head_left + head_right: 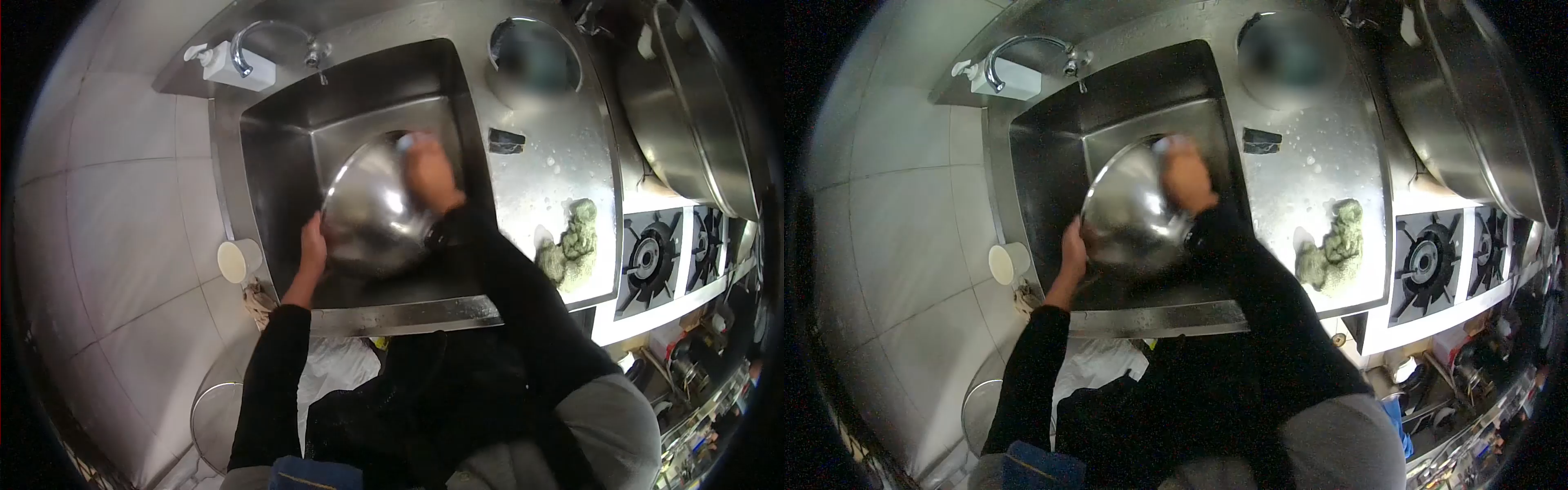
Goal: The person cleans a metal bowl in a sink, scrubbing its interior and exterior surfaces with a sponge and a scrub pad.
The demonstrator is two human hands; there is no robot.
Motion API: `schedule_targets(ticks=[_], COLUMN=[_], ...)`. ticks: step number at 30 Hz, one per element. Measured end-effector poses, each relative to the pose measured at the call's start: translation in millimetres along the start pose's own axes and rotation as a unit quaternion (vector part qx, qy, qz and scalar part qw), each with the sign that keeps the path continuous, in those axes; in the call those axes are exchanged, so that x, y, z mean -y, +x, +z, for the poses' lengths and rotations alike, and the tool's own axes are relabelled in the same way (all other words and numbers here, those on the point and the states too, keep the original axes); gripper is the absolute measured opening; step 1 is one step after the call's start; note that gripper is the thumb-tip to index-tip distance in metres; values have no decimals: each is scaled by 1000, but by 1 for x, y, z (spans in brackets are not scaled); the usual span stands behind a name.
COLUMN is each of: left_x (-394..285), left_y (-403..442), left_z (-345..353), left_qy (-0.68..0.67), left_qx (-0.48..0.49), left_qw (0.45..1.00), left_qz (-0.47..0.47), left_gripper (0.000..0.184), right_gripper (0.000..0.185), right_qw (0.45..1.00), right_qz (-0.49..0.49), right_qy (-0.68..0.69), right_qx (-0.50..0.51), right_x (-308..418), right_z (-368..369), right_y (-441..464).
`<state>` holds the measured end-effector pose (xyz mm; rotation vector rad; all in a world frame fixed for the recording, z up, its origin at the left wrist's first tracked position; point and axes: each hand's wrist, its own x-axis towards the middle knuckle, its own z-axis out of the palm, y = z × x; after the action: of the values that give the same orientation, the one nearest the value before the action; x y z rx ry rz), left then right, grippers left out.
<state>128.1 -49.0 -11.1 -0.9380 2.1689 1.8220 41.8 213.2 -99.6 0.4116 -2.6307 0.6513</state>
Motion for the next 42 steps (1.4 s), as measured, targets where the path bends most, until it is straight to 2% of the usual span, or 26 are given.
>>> schedule_targets(ticks=[2, 5, 7, 9, 10, 11, 12, 13, 16, 18, 20, 21, 22, 23, 24, 26, 28, 29, 30, 32, 34, 35, 36, 38, 40, 42], left_x=[-38, -45, -44, -15, -59, -59, -54, -43, -28, -48, -37, -32, -30, -47, -42, -32, -25, -25, -26, -29, -24, 3, -46, -1, -31, -30], left_y=[22, 22, 15, 25, -9, -6, -2, 3, 2, -21, -15, -13, -11, -21, -20, -8, -7, -12, -14, -18, -5, 18, -10, 15, -14, -20], left_z=[14, 23, 20, 20, 37, 36, 35, 35, 32, 29, 25, 31, 37, 40, 38, 26, 22, 22, 24, 19, 23, 18, 26, 15, 21, 21], left_qy=[91, 239, 198, 181, 175, 123, 70, 66, 11, -17, 25, 69, 111, 173, 172, 80, 122, 100, 74, 159, 221, 302, 280, 113, 72, 115], left_qx=[31, -26, -7, -23, -3, 15, 33, 35, -28, 54, 46, 27, 8, -5, -1, 55, 46, 57, 65, 47, 16, -15, 17, -1, 63, 50], left_qw=[994, 968, 980, 981, 983, 992, 996, 997, 999, 998, 998, 995, 982, 975, 976, 995, 990, 990, 990, 978, 971, 903, 959, 991, 993, 988], left_qz=[48, 76, 38, 60, 53, 11, -33, -30, 37, -22, -32, 64, 155, 141, 135, 29, 52, 78, 105, 126, 88, 304, 31, 70, 67, 86], left_gripper=[57, 57, 57, 56, 52, 50, 48, 48, 46, 45, 47, 48, 49, 50, 50, 48, 47, 46, 46, 47, 49, 48, 42, 44, 52, 53], right_gripper=[40, 44, 47, 42, 37, 42, 41, 47, 51, 45, 40, 40, 38, 37, 35, 32, 30, 32, 33, 32, 27, 25, 26, 33, 33, 28], right_qw=[986, 973, 832, 844, 854, 889, 961, 968, 956, 882, 817, 820, 925, 979, 994, 987, 965, 922, 920, 937, 985, 991, 985, 963, 961, 872], right_qz=[34, 1, 411, 431, 451, 376, 204, 120, -62, 284, 445, 440, 261, 71, -43, -7, -68, 178, 305, 226, 71, -8, 25, -59, -9, 344], right_qy=[165, 229, 325, 276, 221, 225, 176, 220, 278, 337, 306, 306, 205, 93, 100, 163, 251, 301, 216, 126, 143, 131, 164, 262, 273, 318], right_qx=[23, 15, 181, 161, 134, 133, 68, -21, 73, 167, 203, 199, 184, 166, 9, 5, 42, 169, 120, 233, 72, -8, -42, 6, 32, 144], right_x=[92, 92, 47, 18, 8, 39, 68, 96, 106, 66, -1, 5, 18, 38, 72, 97, 70, 50, 15, -27, 43, 79, 120, 121, 74, 8], right_z=[-65, -83, -93, -56, -45, -68, -71, -65, -93, -96, -68, -58, -48, -44, -54, -64, -75, -86, -62, -5, -40, -60, -40, -75, -100, -89], right_y=[10, 11, 38, 39, 44, 50, 36, 24, 14, 41, 63, 66, 65, 56, 40, 31, 37, 58, 66, 61, 44, 37, 23, 17, 31, 55])
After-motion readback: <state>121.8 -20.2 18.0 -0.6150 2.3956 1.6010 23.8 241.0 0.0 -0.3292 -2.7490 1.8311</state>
